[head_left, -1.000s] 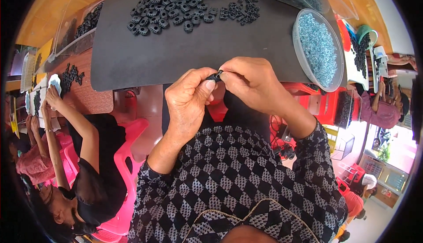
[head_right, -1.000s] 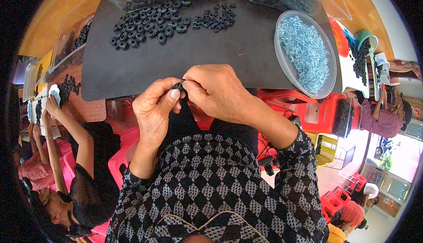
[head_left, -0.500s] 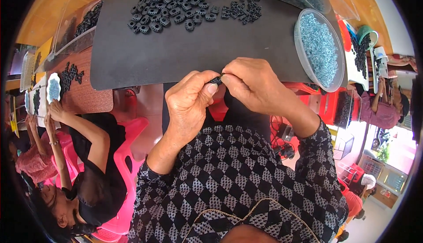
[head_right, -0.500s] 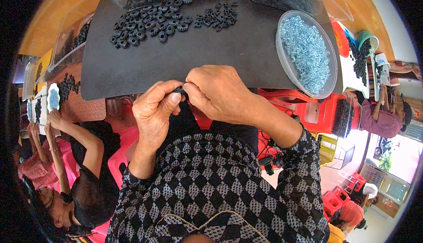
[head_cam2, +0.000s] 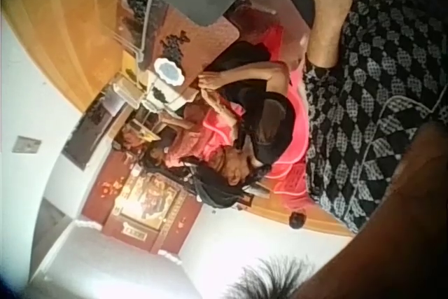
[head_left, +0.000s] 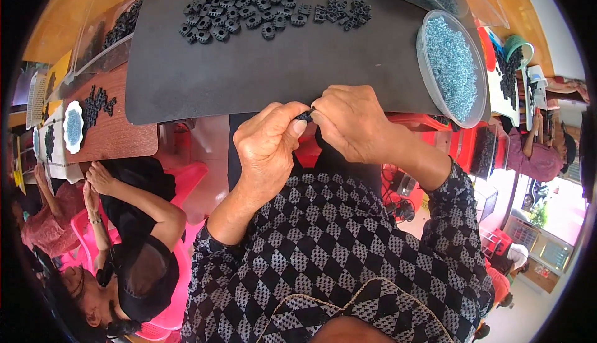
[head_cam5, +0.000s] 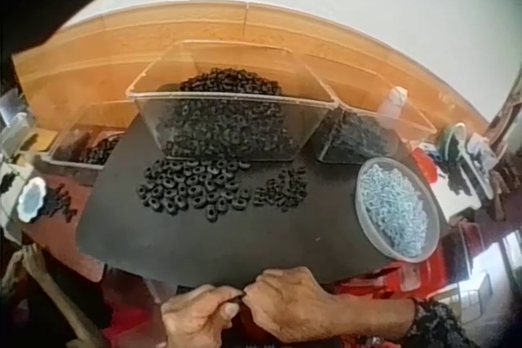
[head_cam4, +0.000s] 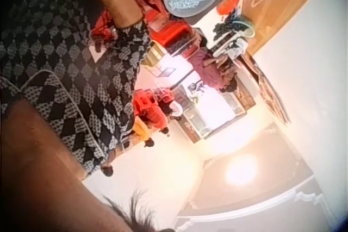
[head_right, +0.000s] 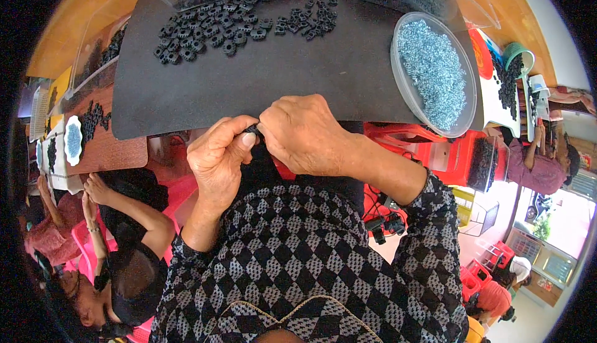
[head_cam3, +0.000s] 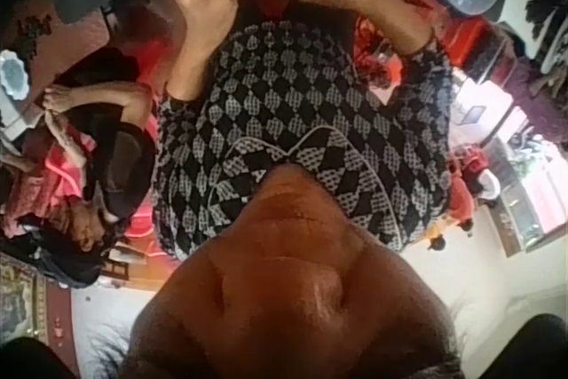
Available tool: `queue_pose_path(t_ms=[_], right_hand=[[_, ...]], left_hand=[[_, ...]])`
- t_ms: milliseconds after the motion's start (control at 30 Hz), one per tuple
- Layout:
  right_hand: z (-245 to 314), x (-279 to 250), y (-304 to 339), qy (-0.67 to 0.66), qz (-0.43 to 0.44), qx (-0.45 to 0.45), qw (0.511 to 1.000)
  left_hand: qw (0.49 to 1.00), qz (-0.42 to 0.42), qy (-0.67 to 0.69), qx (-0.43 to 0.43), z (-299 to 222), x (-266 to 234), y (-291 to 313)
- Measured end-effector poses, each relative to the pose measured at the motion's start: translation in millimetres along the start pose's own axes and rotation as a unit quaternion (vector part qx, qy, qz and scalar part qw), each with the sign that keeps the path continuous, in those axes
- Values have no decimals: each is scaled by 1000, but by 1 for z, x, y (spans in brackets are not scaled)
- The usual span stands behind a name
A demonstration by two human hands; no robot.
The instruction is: Assembling small black plastic components by manually inserting tiny blue beads into them.
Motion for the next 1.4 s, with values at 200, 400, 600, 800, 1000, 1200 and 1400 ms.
queue_pose_path(t_ms=[200, 400, 600, 800, 1000, 1200, 1400], right_hand=[[2, 8, 4, 44, -19, -24, 999], [-1, 5, 2, 44, 41, 29, 998], [10, -4, -8, 114, 19, 30, 993], [12, 0, -5, 205, -51, -32, 977], [14, 8, -1, 231, -20, -41, 972], [8, 5, -1, 161, -49, -24, 985], [-4, 0, 2, 48, -45, 32, 997]], left_hand=[[999, -31, -31, 13, 5, 2, 5], [999, -36, -1, -39, 4, 4, -1], [996, -21, 27, -78, 3, 0, -5], [967, -52, 155, -195, 11, 7, -1], [977, -70, 125, -157, 7, 8, 1], [969, -80, 163, -168, 14, 7, 1], [935, 11, 256, -247, 18, 11, -2]])
Point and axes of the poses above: each hand's wrist, its own y-axis away from the middle knuckle, its own x-axis out of the palm, z = x × y, the point moved 6 cm from there along -y, towards the middle knuckle, and after that the axes turned 1 degree about -z, right-handed, at the moved point
